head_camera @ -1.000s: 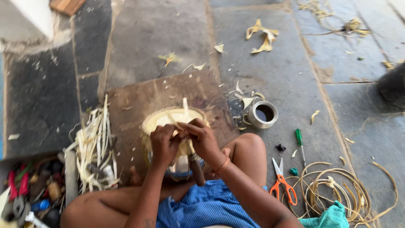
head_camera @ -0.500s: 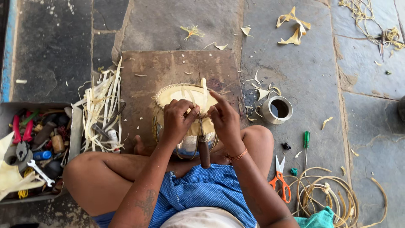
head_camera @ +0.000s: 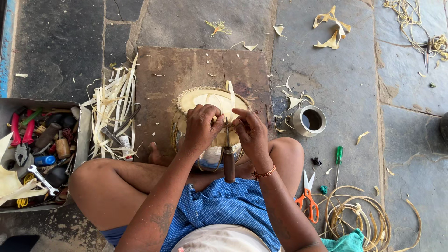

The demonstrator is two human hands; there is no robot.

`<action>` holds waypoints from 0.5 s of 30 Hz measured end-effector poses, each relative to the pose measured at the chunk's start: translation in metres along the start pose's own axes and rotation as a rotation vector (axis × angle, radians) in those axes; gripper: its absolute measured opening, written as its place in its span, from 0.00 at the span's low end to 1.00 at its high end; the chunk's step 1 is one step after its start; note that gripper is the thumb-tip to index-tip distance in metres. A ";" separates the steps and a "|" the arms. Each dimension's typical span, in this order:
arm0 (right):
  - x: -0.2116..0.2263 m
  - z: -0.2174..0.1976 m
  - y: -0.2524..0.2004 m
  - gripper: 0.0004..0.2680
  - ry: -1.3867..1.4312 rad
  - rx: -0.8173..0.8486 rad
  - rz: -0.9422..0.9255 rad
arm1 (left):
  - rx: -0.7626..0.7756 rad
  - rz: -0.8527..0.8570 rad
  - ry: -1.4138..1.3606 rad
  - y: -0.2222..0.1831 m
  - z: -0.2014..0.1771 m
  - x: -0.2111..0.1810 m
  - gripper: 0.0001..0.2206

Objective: The person is repairing a drum by hand. They use a sharp metal awl to thread and tighten leather straps through the drumhead and around the wooden body, trimming excess material with scissors.

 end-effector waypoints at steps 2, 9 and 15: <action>-0.002 0.000 0.001 0.10 -0.023 -0.003 -0.010 | -0.015 -0.001 -0.016 -0.001 0.000 0.000 0.07; 0.002 -0.003 -0.034 0.07 -0.110 -0.081 -0.005 | -0.217 -0.040 -0.004 -0.014 -0.003 -0.012 0.07; -0.001 0.012 -0.087 0.19 -0.228 0.128 0.052 | -0.254 0.021 0.024 -0.027 -0.007 -0.026 0.07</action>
Point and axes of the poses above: each hand's wrist, its own y-axis towards the middle knuckle, its own z-axis out of the palm, x = y × z, the point moved 9 cm from there along y, towards the middle knuckle, and after that the axes turned 10 degrees about -z, right-handed, at the moved point
